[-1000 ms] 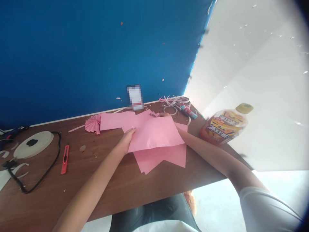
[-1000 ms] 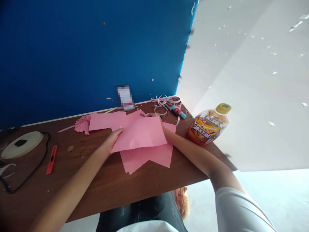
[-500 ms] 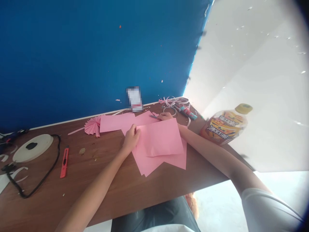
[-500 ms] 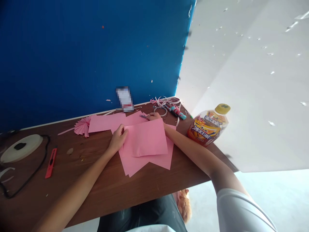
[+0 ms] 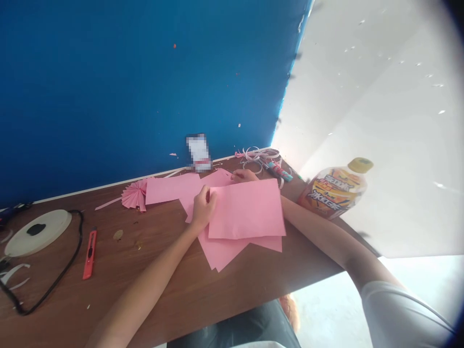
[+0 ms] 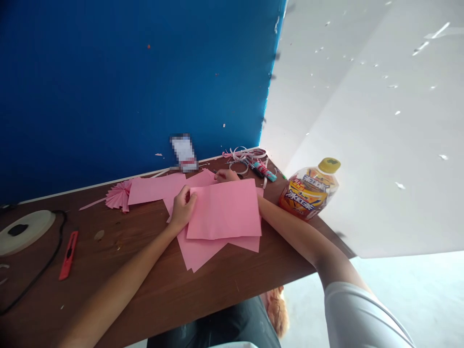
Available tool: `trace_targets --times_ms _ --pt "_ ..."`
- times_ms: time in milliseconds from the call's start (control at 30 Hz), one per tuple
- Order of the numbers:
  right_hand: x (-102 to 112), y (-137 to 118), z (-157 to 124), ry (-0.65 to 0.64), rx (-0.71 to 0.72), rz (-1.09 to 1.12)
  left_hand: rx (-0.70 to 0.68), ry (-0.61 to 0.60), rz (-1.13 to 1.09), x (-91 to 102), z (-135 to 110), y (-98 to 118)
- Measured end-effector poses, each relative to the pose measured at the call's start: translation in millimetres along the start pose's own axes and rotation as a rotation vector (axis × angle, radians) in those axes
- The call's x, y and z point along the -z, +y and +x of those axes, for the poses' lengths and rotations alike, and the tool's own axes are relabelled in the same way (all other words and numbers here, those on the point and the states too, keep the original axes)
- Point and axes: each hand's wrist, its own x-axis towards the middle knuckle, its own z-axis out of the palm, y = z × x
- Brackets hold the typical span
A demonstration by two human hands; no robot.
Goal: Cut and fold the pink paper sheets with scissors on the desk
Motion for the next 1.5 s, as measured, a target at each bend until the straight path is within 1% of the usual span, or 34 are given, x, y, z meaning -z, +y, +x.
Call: trace_targets --times_ms 67,100,200,300,333,367,467,533,600,733,800,833,900,1000,1067,1133,1267,1367,1500 --pt "3.2 1.2 4.0 -0.004 0.025 0.003 0.034 -0.016 -0.022 0.6 5.0 -7.8" --pt "4.8 2.6 5.8 -0.007 0.006 0.032 0.068 -0.009 -0.037 2.0 8.1 -12.6" --pt "10.0 5.5 9.5 -0.058 -0.096 0.168 0.164 0.025 -0.045 6.2 14.6 -24.5" --pt "14.7 2.6 11.0 -0.087 -0.209 0.298 0.163 0.031 -0.011 7.0 14.8 -29.1" --pt "16.2 0.7 11.3 -0.065 -0.243 0.300 0.149 0.024 -0.005 6.7 14.1 -29.5" --pt "17.6 -1.3 11.7 -0.003 -0.250 0.286 0.137 0.018 -0.003 6.2 13.3 -29.7" --pt "22.4 -7.6 11.5 0.275 -0.081 0.210 0.133 0.019 -0.017 5.4 11.8 -29.1" --pt "26.2 -12.8 9.7 0.409 0.020 0.159 0.145 0.036 -0.028 5.8 11.9 -27.8" --pt "29.9 -19.2 7.0 0.472 0.064 0.127 0.142 0.049 -0.021 6.7 12.6 -26.3" --pt "34.1 -29.4 3.5 0.496 0.149 0.152 0.122 0.087 0.052 8.4 14.7 -26.5" --pt "33.6 -29.7 3.7 0.466 0.146 0.170 0.127 0.108 0.069 9.7 16.3 -28.7" --pt "32.8 -28.6 4.2 0.426 0.129 0.174 0.124 0.114 0.074 10.7 17.3 -30.1" --pt "30.6 -24.5 5.4 0.293 0.085 0.182 0.100 0.106 0.087 14.1 20.1 -32.8" --pt "27.5 -18.1 6.6 0.070 0.026 0.206 0.052 0.005 0.112 21.5 25.7 -36.6" --pt "26.1 -15.8 6.4 -0.022 0.011 0.208 0.031 -0.071 0.134 26.0 29.0 -39.2" --pt "25.3 -15.1 5.6 -0.056 -0.001 0.206 0.020 -0.114 0.160 29.0 31.0 -41.8" --pt "24.3 -13.5 5.1 -0.056 -0.032 0.209 0.010 -0.187 0.126 32.7 31.9 -44.4" --pt "23.3 -9.1 6.5 -0.062 -0.018 0.178 0.035 -0.254 0.025 38.1 34.4 -45.4" --pt "20.0 -0.7 8.6 -0.063 -0.010 0.128 0.116 -0.345 -0.169 46.2 39.7 -48.6"
